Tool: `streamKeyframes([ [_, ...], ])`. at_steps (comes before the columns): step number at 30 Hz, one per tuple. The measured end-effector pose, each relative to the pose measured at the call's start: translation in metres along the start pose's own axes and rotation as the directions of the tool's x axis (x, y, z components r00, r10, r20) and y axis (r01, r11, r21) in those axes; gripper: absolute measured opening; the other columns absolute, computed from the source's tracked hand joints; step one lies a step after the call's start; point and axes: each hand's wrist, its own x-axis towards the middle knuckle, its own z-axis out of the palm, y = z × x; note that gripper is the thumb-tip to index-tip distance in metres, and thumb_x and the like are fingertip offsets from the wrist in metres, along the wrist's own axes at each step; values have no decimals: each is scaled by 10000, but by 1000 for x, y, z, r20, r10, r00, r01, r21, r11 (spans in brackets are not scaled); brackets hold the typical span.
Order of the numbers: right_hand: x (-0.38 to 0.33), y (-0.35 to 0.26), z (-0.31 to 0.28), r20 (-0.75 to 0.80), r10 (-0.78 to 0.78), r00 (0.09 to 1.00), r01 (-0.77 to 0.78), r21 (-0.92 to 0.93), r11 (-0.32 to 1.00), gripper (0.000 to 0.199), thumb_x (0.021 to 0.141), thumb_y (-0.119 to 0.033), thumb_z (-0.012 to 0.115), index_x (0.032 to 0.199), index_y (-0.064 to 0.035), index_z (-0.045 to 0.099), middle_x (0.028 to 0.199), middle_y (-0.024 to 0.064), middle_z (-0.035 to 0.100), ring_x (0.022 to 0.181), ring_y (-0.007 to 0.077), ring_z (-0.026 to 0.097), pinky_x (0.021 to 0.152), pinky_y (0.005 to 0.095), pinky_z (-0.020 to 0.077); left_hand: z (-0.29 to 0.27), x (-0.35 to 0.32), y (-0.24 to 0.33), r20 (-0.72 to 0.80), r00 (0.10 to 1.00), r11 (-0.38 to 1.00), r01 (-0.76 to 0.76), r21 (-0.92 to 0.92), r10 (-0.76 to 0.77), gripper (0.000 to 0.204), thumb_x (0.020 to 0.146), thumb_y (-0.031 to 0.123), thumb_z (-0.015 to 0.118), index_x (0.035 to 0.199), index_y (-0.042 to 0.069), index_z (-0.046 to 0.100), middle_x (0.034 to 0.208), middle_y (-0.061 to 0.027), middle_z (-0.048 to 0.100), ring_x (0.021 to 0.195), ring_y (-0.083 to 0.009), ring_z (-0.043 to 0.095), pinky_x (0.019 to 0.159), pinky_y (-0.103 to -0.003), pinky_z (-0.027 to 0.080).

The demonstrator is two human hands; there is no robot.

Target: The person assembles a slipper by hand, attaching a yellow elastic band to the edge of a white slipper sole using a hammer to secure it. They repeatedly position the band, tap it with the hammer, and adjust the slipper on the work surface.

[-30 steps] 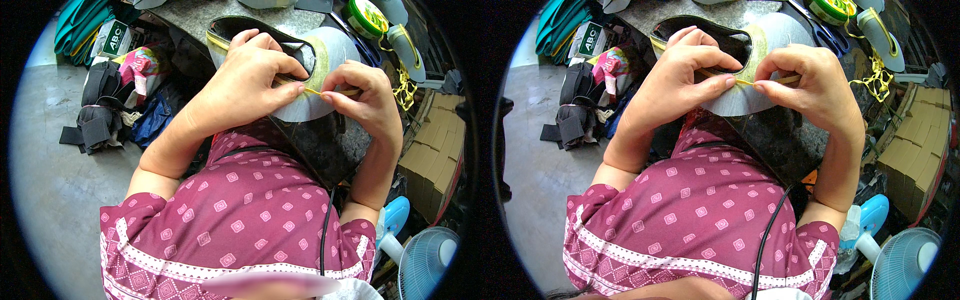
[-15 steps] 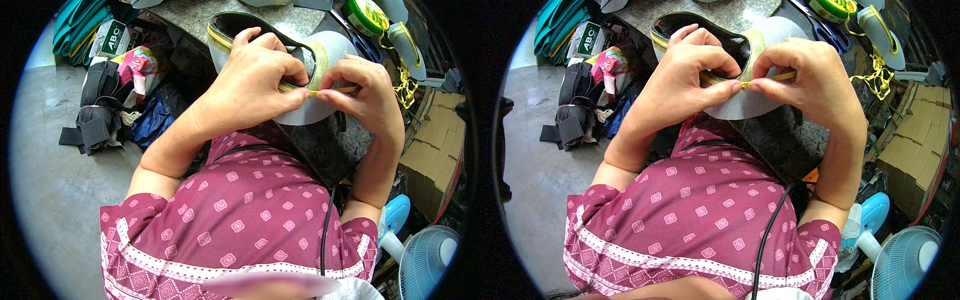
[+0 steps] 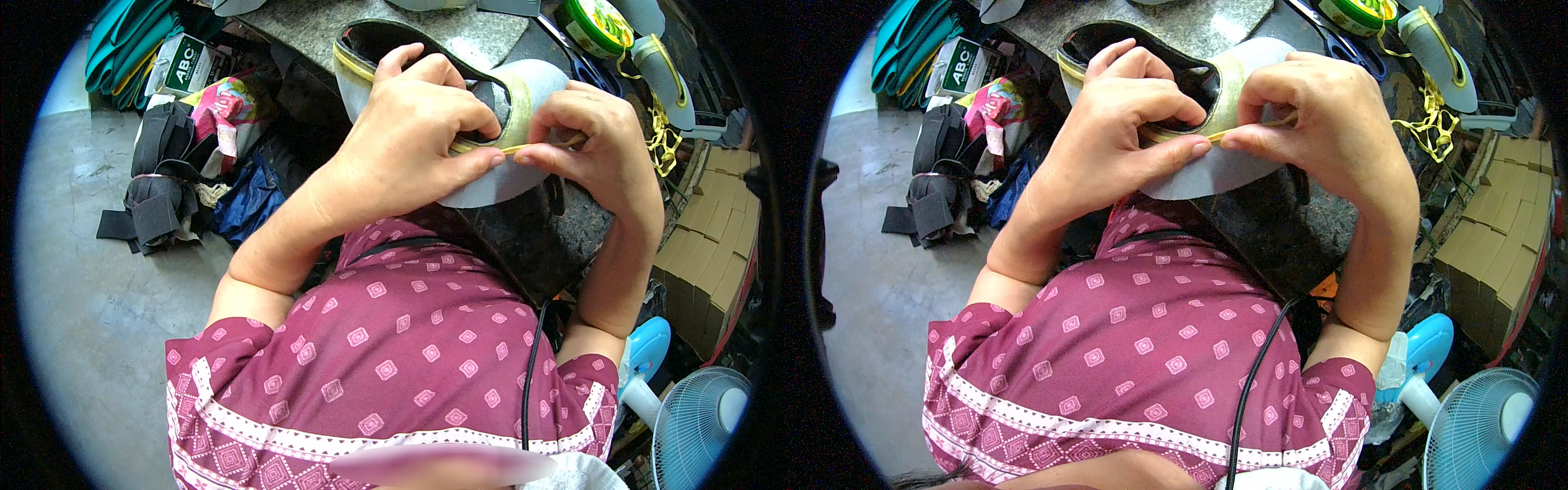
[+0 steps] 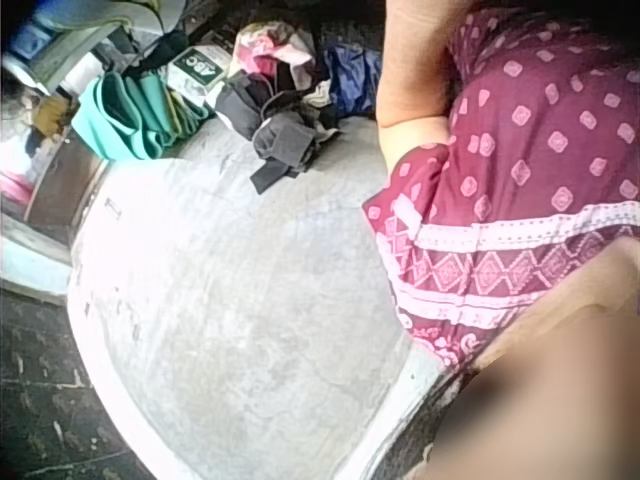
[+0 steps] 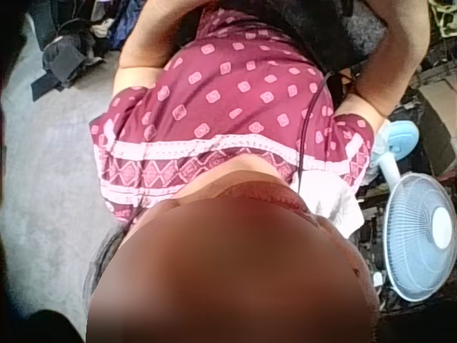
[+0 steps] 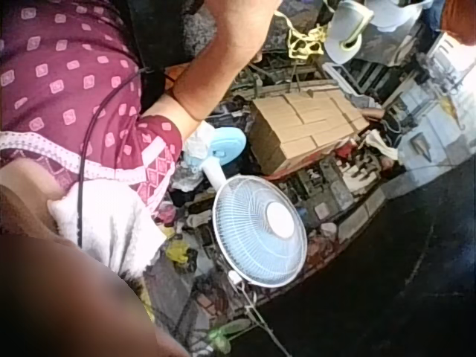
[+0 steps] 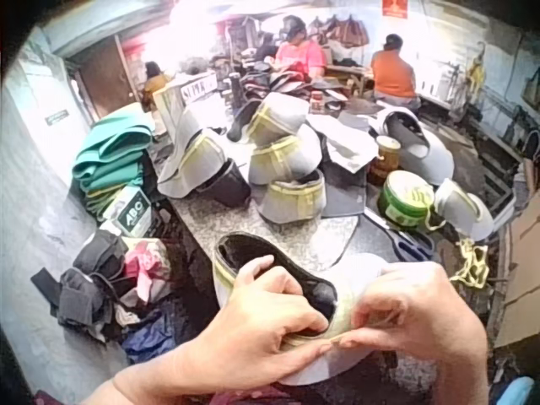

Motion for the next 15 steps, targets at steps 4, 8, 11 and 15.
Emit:
streamKeyframes([
  [4, 2, 0, -5, 4, -56, 998, 56, 62, 997, 224, 707, -141, 841, 793, -44, 659, 698, 25, 556, 659, 165, 532, 574, 286, 420, -4, -2, -2, 15, 998, 998, -59, -37, 59, 201, 727, 216, 822, 856, 100, 720, 839, -37, 605, 964, -228, 588, 1076, -439, 317],
  [8, 5, 3, -1, 6, 9, 1000, -10, 223, 975, 171, 745, -90, 806, 822, -36, 663, 725, 18, 547, 652, 130, 514, 569, 267, 398, -1, -2, -3, -13, 998, 996, -68, -50, 68, 191, 732, 228, 810, 836, 99, 715, 844, -39, 623, 989, -232, 591, 1073, -469, 317],
  [11, 7, 5, 3, -1, 11, 1000, -11, 229, 973, 142, 770, -72, 779, 845, -30, 665, 761, 23, 569, 663, 114, 517, 575, 255, 398, 1, -1, -3, 5, 999, 997, -33, -76, 34, 176, 752, 240, 787, 828, 100, 715, 827, -39, 631, 958, -228, 594, 1060, -493, 321],
  [15, 7, 7, 4, 4, 20, 1000, -20, 220, 975, 135, 800, -77, 766, 883, -23, 675, 733, 42, 579, 635, 94, 535, 594, 245, 459, 2, -3, -1, 48, 999, 997, 25, -77, -21, 198, 771, 230, 777, 873, 78, 702, 807, -24, 600, 911, -223, 572, 1032, -432, 329],
])
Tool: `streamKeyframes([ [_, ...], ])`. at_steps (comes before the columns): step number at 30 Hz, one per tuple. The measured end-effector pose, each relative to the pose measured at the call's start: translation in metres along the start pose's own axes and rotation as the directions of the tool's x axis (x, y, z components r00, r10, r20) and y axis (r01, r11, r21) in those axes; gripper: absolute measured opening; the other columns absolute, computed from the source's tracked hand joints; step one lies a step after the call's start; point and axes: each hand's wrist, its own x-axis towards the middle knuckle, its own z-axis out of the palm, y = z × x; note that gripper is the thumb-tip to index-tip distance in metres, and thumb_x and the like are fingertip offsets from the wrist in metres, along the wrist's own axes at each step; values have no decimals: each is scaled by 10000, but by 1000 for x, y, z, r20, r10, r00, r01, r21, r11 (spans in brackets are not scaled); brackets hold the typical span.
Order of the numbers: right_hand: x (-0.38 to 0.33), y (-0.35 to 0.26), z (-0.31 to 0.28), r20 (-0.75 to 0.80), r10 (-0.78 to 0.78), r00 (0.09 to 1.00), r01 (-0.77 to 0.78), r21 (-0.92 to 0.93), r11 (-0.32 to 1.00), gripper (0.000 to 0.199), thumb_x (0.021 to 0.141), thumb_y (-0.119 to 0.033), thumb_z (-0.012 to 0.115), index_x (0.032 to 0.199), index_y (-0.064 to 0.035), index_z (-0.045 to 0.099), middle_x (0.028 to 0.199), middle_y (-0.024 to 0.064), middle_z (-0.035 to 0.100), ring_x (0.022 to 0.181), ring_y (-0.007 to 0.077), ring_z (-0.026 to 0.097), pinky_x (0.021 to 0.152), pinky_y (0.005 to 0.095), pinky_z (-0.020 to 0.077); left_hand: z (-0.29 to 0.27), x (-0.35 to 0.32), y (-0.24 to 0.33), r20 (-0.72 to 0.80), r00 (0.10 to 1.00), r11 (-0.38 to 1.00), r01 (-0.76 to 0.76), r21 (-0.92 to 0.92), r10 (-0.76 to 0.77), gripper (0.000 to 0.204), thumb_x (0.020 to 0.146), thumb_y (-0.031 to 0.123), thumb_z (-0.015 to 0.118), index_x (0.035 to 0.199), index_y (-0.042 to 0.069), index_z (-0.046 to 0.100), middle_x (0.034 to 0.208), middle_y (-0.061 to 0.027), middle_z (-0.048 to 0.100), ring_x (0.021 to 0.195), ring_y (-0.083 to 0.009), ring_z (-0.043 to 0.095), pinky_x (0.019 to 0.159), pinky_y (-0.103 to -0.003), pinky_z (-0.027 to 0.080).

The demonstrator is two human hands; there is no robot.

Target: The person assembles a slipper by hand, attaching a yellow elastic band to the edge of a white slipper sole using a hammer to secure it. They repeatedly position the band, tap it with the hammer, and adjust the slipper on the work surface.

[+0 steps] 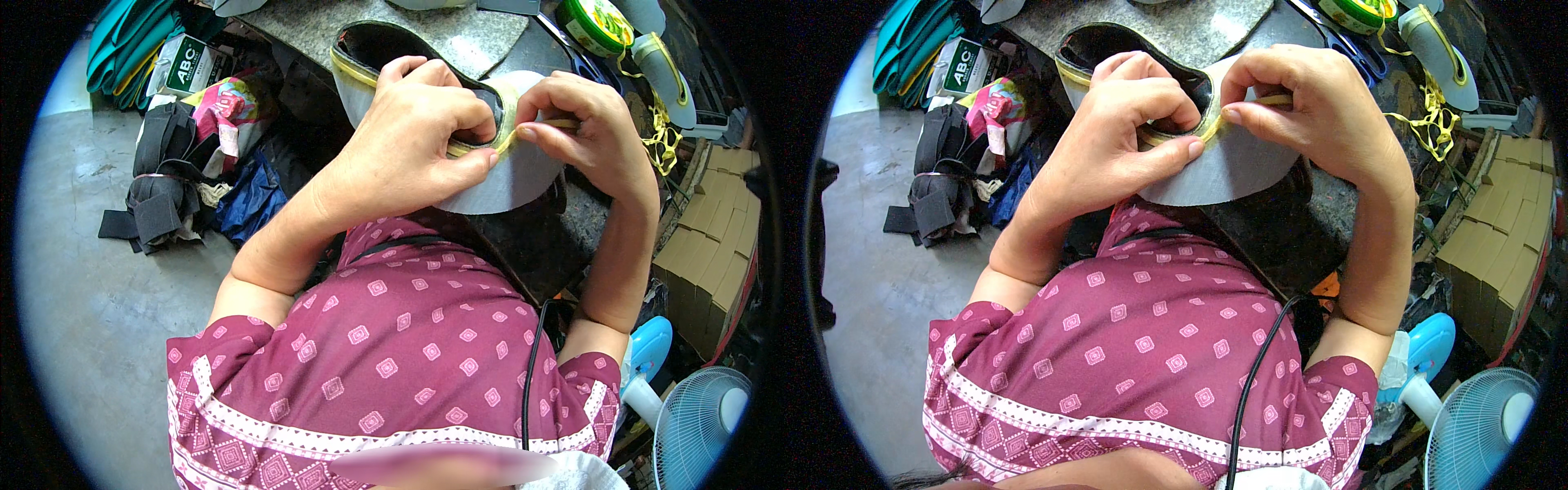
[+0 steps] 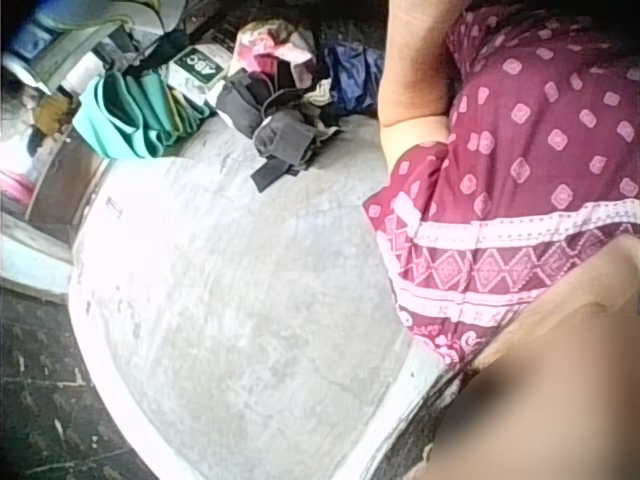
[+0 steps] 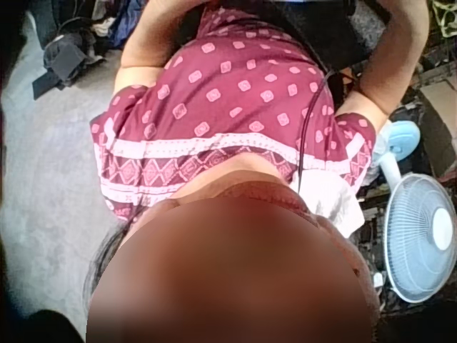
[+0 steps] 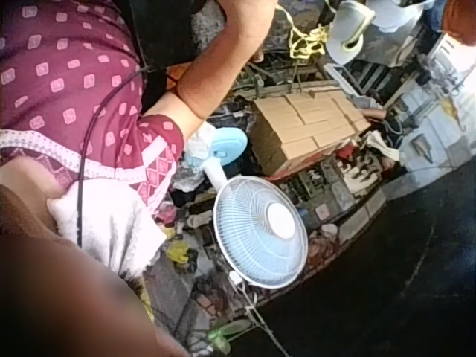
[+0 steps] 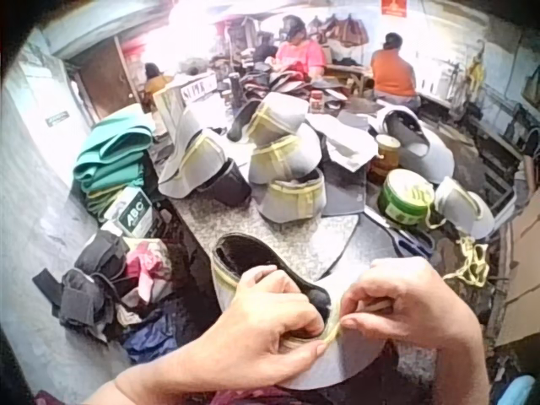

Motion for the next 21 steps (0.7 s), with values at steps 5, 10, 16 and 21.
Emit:
streamKeyframes([
  [5, -4, -2, -4, 113, -65, 991, 47, 155, 987, 127, 800, -80, 774, 854, -20, 676, 702, 18, 538, 632, 70, 493, 565, 238, 419, 6, -1, 0, -7, 1000, 999, 29, 31, -29, 197, 782, 225, 771, 887, 70, 707, 799, -24, 605, 902, -207, 572, 1036, -417, 322],
  [10, -2, 0, -2, 63, 21, 998, -24, 40, 999, 153, 788, -105, 797, 852, -27, 682, 717, 12, 554, 628, 78, 502, 570, 242, 422, 7, -3, -2, 29, 998, 998, 54, -19, -54, 181, 781, 215, 771, 869, 72, 704, 804, -18, 614, 895, -198, 574, 1040, -413, 323],
  [16, 1, 6, 3, 17, -18, 1000, 18, -29, 999, 156, 781, -117, 799, 853, -34, 688, 721, 0, 536, 631, 91, 495, 558, 253, 388, 8, -2, -2, 4, 999, 999, 33, -40, -33, 167, 775, 205, 768, 818, 72, 677, 792, -15, 602, 892, -197, 572, 1039, -413, 321],
  [21, 3, 8, 5, 22, -18, 1000, 19, -16, 1000, 151, 759, -100, 790, 853, -39, 689, 720, 5, 544, 633, 102, 508, 561, 259, 397, 9, -2, 0, 4, 999, 998, 42, -51, -42, 170, 781, 211, 763, 804, 76, 663, 775, -10, 584, 884, -192, 570, 1042, -422, 310],
])
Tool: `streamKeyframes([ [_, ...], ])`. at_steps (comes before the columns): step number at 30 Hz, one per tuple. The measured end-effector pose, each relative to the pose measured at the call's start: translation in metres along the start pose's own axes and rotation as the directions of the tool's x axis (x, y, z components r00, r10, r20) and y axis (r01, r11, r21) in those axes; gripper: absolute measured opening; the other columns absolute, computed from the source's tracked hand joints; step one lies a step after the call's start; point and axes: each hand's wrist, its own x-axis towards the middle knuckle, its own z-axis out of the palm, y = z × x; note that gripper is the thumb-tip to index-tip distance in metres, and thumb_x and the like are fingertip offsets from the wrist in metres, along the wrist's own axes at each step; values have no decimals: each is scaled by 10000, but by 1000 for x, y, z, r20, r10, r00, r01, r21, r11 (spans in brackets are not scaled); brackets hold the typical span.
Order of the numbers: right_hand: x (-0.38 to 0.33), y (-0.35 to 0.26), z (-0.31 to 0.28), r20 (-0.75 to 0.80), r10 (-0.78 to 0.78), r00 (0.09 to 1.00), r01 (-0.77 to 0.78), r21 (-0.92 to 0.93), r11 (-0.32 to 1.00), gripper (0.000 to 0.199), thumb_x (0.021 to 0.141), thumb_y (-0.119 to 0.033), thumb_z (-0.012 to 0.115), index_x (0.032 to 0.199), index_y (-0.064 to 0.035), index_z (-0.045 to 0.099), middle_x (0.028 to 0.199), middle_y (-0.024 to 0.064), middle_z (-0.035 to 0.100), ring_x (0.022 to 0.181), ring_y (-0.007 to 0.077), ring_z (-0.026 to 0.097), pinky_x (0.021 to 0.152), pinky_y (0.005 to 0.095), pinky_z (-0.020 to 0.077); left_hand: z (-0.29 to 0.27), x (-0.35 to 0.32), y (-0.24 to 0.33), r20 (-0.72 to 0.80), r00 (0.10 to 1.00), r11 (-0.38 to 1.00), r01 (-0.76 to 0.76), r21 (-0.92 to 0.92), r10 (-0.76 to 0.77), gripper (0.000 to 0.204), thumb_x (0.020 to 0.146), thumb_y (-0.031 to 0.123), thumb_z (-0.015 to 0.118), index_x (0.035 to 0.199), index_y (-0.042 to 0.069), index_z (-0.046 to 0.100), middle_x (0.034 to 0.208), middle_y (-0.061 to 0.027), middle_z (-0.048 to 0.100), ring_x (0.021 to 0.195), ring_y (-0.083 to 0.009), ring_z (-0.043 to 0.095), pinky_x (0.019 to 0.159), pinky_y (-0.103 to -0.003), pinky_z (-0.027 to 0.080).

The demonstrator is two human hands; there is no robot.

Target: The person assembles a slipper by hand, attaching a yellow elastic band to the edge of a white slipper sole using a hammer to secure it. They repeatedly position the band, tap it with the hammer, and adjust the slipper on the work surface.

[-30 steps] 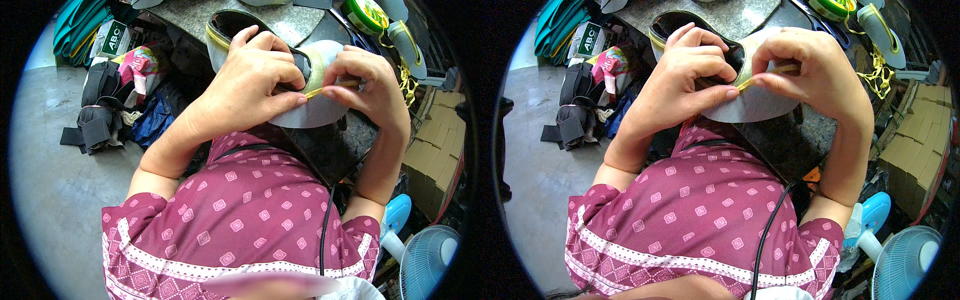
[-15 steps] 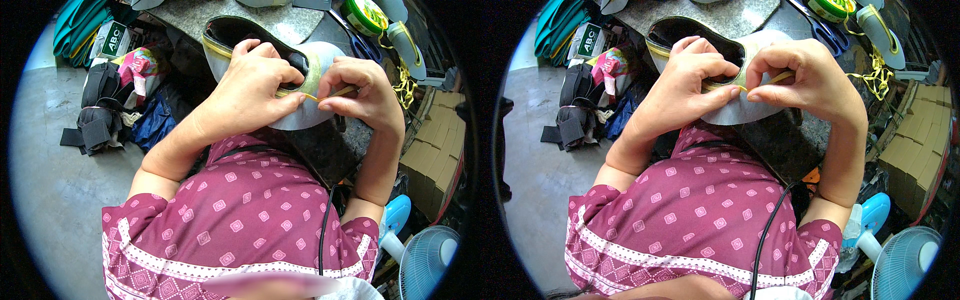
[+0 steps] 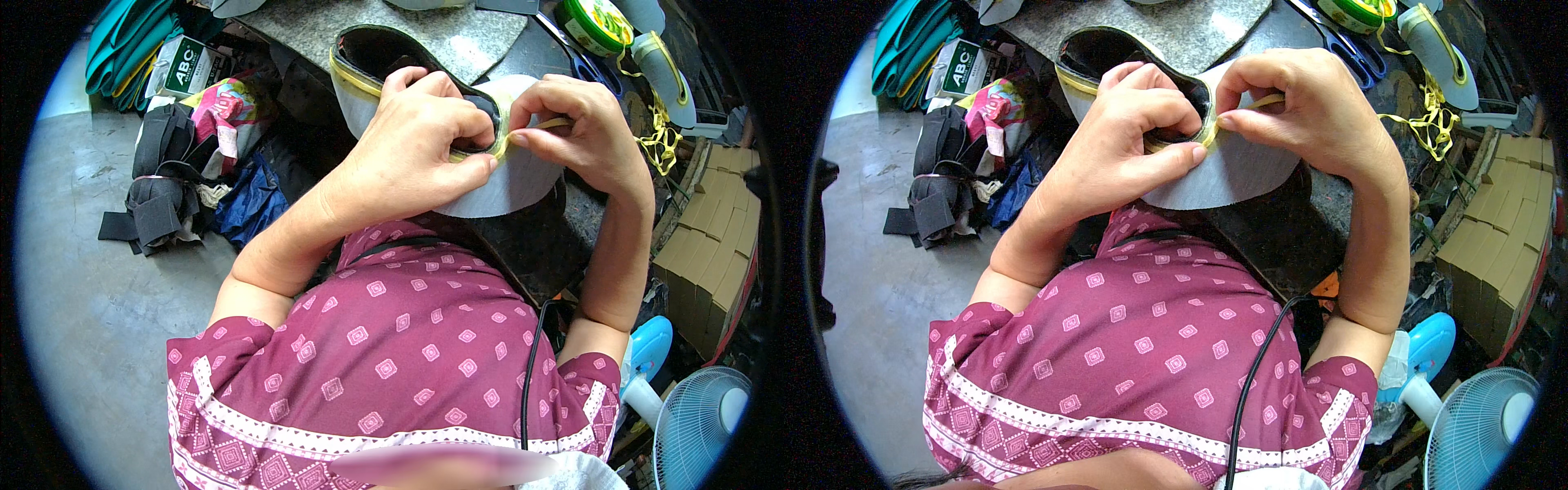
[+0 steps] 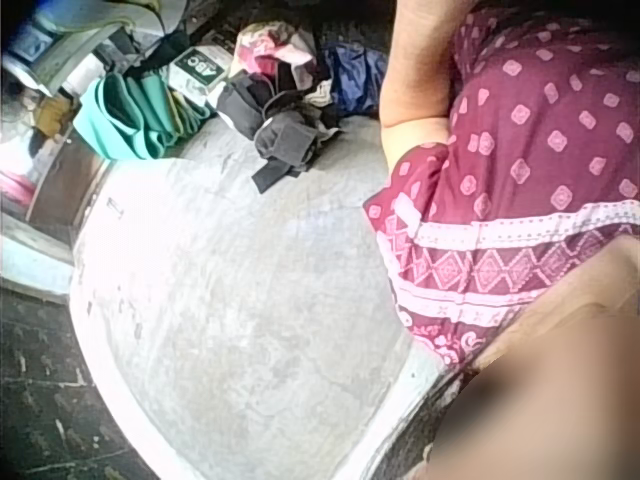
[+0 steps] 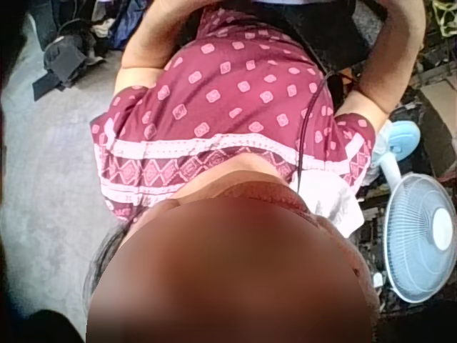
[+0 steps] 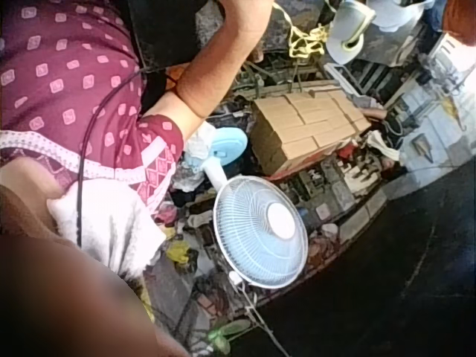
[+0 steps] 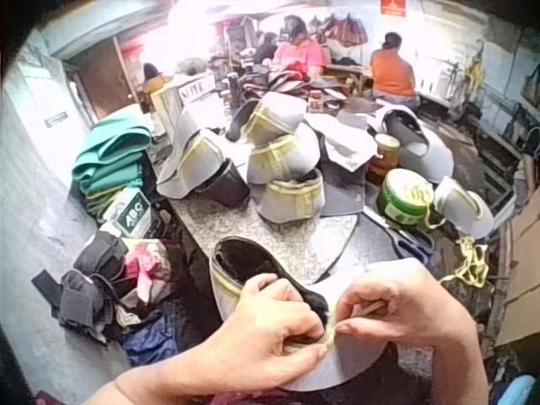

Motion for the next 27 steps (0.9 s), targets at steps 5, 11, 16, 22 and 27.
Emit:
streamKeyframes([
  [5, -2, -3, 1, 1, 62, 998, -62, 17, 998, 161, 745, -96, 794, 853, -44, 687, 724, 14, 553, 639, 111, 520, 568, 259, 410, 1, 0, 0, 16, 999, 999, 35, -3, -35, 165, 795, 217, 759, 794, 83, 663, 773, -8, 580, 867, -195, 569, 1040, -425, 309],
  [11, -7, -2, 4, 31, 30, 999, -29, -29, 999, 172, 749, -94, 808, 860, -43, 687, 741, 26, 566, 651, 126, 535, 582, 268, 431, 0, -6, -3, 14, 999, 998, -41, 45, 41, 145, 796, 214, 766, 805, 95, 684, 762, -12, 582, 863, -200, 570, 1040, -449, 324],
  [16, -6, 1, 9, 28, 35, 999, -35, -5, 999, 165, 756, -90, 801, 863, -39, 686, 747, 39, 582, 669, 151, 565, 596, 278, 449, -1, -19, 1, -4, 1000, 985, 27, 171, -27, 154, 776, 186, 770, 888, 92, 719, 734, -26, 576, 843, -206, 575, 1049, -460, 331],
  [22, 1, 2, 10, -2, -4, 1000, 4, -62, 998, 140, 763, -81, 778, 859, -38, 685, 739, 41, 573, 657, 149, 554, 589, 279, 443, -3, -20, -1, 12, 997, 996, 75, 55, -76, 174, 775, 168, 766, 907, 67, 715, 758, -16, 580, 818, -187, 573, 1023, -430, 336],
  [27, 4, -3, 10, 1, -3, 1000, 3, -59, 998, 157, 751, -90, 790, 853, -37, 683, 724, 37, 557, 646, 143, 539, 580, 275, 431, -1, -18, -2, -21, 995, 995, 94, -16, -94, 137, 803, 185, 767, 835, 66, 707, 731, -8, 570, 779, -180, 566, 999, -408, 341],
])
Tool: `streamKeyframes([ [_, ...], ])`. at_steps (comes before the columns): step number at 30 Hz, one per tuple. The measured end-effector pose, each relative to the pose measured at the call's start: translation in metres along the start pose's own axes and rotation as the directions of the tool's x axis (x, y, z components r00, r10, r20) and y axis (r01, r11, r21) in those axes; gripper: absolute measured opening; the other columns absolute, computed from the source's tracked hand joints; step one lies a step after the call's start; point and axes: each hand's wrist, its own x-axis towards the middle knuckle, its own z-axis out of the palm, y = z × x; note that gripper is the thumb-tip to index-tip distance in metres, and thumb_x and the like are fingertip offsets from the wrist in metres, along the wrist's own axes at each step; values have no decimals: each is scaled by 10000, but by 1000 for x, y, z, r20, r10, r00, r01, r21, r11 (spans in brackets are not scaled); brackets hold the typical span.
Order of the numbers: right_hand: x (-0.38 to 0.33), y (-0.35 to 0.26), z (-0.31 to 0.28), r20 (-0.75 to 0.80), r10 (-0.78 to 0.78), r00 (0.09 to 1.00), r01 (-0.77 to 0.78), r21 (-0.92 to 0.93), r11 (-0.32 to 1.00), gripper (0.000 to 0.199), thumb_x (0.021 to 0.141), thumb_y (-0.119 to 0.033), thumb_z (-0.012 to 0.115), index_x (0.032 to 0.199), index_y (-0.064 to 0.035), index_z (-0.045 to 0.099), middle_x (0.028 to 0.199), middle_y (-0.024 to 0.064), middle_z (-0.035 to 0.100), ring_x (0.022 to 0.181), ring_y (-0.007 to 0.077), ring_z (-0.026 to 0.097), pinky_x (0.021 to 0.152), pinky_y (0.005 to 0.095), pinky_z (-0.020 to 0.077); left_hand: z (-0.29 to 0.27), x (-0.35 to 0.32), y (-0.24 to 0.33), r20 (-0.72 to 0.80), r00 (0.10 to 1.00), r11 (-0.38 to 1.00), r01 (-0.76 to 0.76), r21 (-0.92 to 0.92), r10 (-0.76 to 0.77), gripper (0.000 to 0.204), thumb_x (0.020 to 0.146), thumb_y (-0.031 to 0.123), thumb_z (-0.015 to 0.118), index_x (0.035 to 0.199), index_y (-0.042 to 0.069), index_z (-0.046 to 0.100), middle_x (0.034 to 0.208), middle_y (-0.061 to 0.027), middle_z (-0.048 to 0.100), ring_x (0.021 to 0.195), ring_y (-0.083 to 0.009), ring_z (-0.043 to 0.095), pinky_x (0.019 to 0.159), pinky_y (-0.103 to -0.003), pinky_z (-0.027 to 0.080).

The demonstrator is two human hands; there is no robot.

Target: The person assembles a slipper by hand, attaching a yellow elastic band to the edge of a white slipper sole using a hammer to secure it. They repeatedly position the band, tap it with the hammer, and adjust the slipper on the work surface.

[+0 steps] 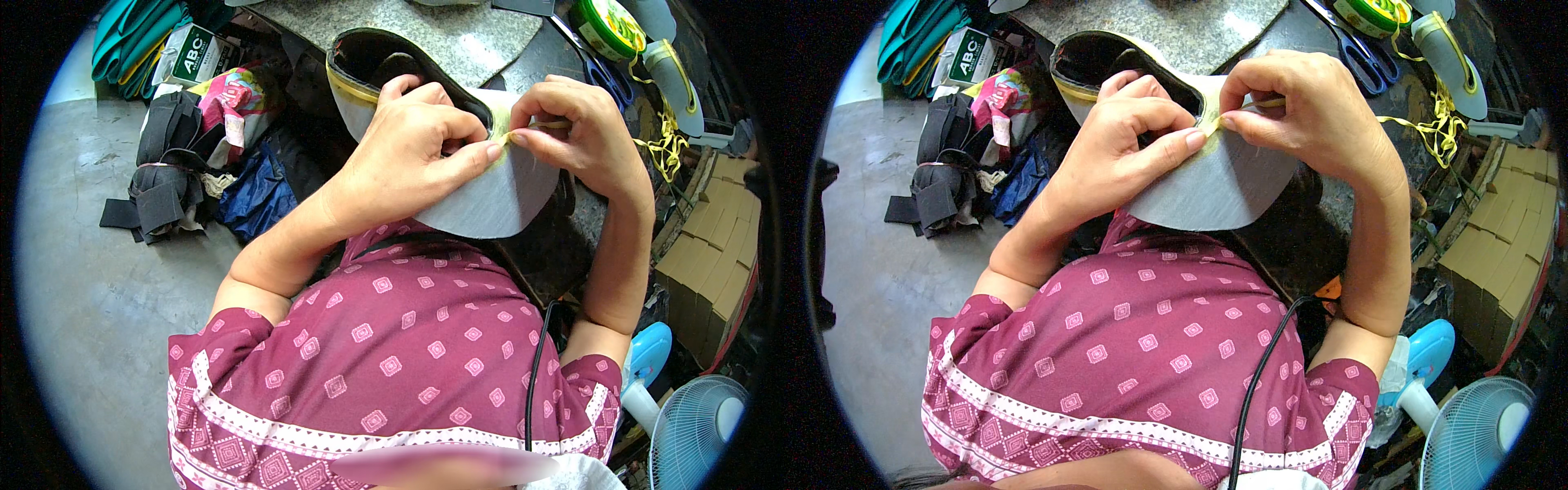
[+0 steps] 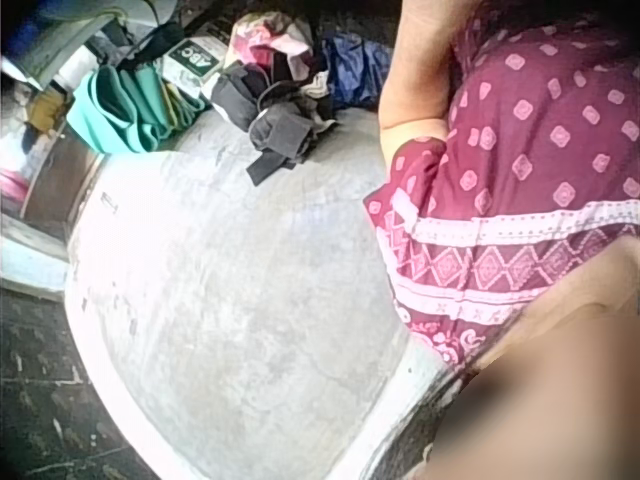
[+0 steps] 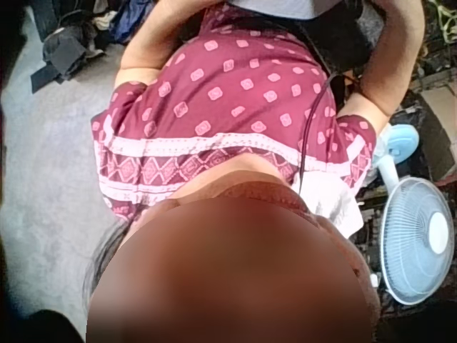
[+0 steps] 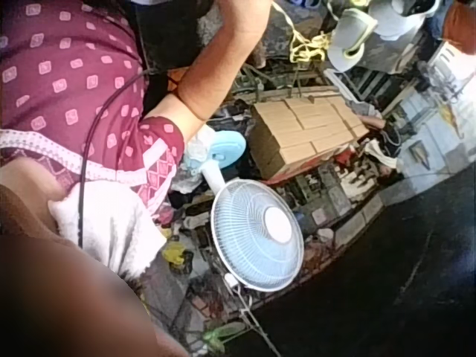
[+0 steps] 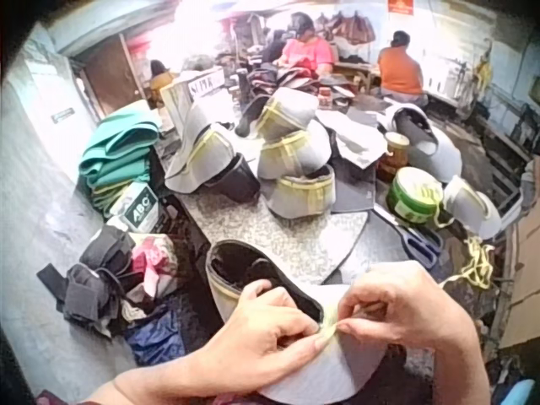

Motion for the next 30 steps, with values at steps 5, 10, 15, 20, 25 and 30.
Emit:
streamKeyframes([
  [5, 1, -4, -5, 29, 60, 998, -61, 29, 998, 159, 779, -125, 789, 862, -40, 684, 727, 55, 575, 654, 159, 572, 597, 286, 455, -1, 1, -3, 9, 999, 999, -43, -7, 43, 160, 814, 203, 766, 764, 71, 690, 742, -15, 583, 752, -184, 561, 934, -381, 377],
  [10, 5, -2, -7, 63, -35, 997, 36, -14, 999, 140, 815, -140, 767, 889, -46, 693, 743, 98, 638, 679, 210, 657, 638, 315, 517, -2, 2, -5, 7, 995, 994, -103, -21, 104, 153, 812, 196, 758, 759, 72, 686, 736, -24, 582, 755, -194, 562, 885, -367, 388],
  [15, 5, 0, -5, 72, -20, 997, 21, -12, 1000, 148, 800, -146, 770, 882, -53, 691, 738, 105, 639, 687, 231, 661, 637, 324, 517, -1, 2, -6, 10, 993, 993, -117, -30, 117, 140, 808, 185, 751, 761, 71, 685, 731, -30, 575, 756, -197, 566, 876, -373, 387],
  [20, 8, 1, 0, 46, -79, 996, 82, -71, 994, 179, 716, -87, 793, 840, -50, 668, 722, 47, 543, 648, 171, 551, 589, 294, 440, -1, 2, -5, 7, 993, 992, -122, -34, 122, 133, 806, 180, 749, 766, 70, 687, 734, -32, 577, 752, -199, 569, 881, -378, 385],
  [25, 6, -4, 2, 57, 22, 998, -17, -88, 996, 260, 700, -70, 772, 942, -54, 676, 724, 40, 526, 642, 159, 524, 588, 288, 432, -2, 1, -3, 33, 995, 994, -97, -43, 98, 134, 793, 177, 754, 769, 69, 679, 744, -29, 575, 809, -204, 581, 938, -389, 374],
  [30, 5, -4, -4, 128, -47, 991, 40, 58, 998, 412, 735, -242, 767, 1134, -159, 702, 706, 75, 552, 628, 221, 561, 600, 334, 456, -12, 5, -3, 91, 969, 970, -222, -99, 231, 125, 788, 175, 761, 796, 92, 668, 756, -25, 559, 868, -222, 581, 1027, -444, 343],
])
